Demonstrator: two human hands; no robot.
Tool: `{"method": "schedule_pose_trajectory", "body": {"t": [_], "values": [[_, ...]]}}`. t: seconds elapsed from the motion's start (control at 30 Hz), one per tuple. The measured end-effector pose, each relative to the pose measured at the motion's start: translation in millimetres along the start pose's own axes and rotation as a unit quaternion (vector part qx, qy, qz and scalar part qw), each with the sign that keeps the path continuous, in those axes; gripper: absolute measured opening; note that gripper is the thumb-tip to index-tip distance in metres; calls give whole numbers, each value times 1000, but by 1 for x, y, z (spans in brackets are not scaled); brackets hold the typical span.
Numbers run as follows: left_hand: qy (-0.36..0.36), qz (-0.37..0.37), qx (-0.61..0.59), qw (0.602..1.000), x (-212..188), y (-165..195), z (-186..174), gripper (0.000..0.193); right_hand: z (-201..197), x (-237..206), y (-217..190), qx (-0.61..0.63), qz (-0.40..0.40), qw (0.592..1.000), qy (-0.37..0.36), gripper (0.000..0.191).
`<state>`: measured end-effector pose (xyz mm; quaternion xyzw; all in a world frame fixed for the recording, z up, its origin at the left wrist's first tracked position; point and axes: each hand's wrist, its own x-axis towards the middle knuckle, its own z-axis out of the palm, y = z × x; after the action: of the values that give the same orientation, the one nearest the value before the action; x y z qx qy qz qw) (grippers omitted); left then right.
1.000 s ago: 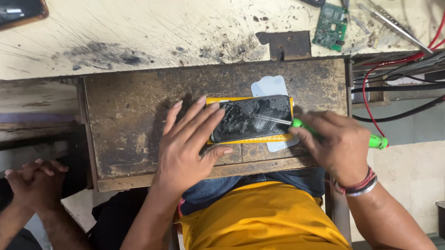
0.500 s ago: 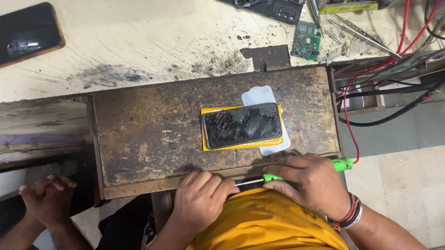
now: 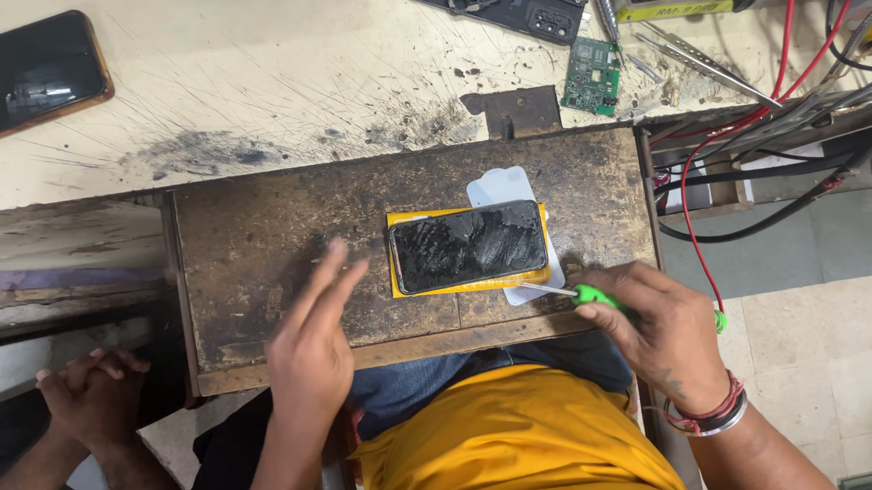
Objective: The person holds a smartphone with a shattered screen on a workbench and uses a green-handled screwdriver to pry and scrape along the cracked glass, working around the edges of the display. They reposition the phone and continue prying the broken screen throughout the clip.
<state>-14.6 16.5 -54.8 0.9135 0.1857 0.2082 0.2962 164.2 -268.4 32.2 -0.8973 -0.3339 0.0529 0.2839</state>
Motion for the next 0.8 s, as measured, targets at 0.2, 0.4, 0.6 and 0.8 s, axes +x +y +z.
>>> {"method": "schedule_pose_trajectory", "body": {"t": [0.2, 0.4, 0.6, 0.8], "values": [[-90, 70, 12, 993, 50, 20, -6, 77, -9, 16, -3, -88, 6, 996, -15, 32], [-199, 129, 17, 971, 80, 21, 3, 102, -1, 39, 3, -127, -116, 985, -27, 41], [-219, 183, -3, 958, 94, 4, 8, 91, 19, 53, 14, -187, -169, 967, -15, 53], [-240, 226, -32, 943, 111, -15, 8, 86, 36, 46, 30, -200, -155, 967, 35, 48]]}}
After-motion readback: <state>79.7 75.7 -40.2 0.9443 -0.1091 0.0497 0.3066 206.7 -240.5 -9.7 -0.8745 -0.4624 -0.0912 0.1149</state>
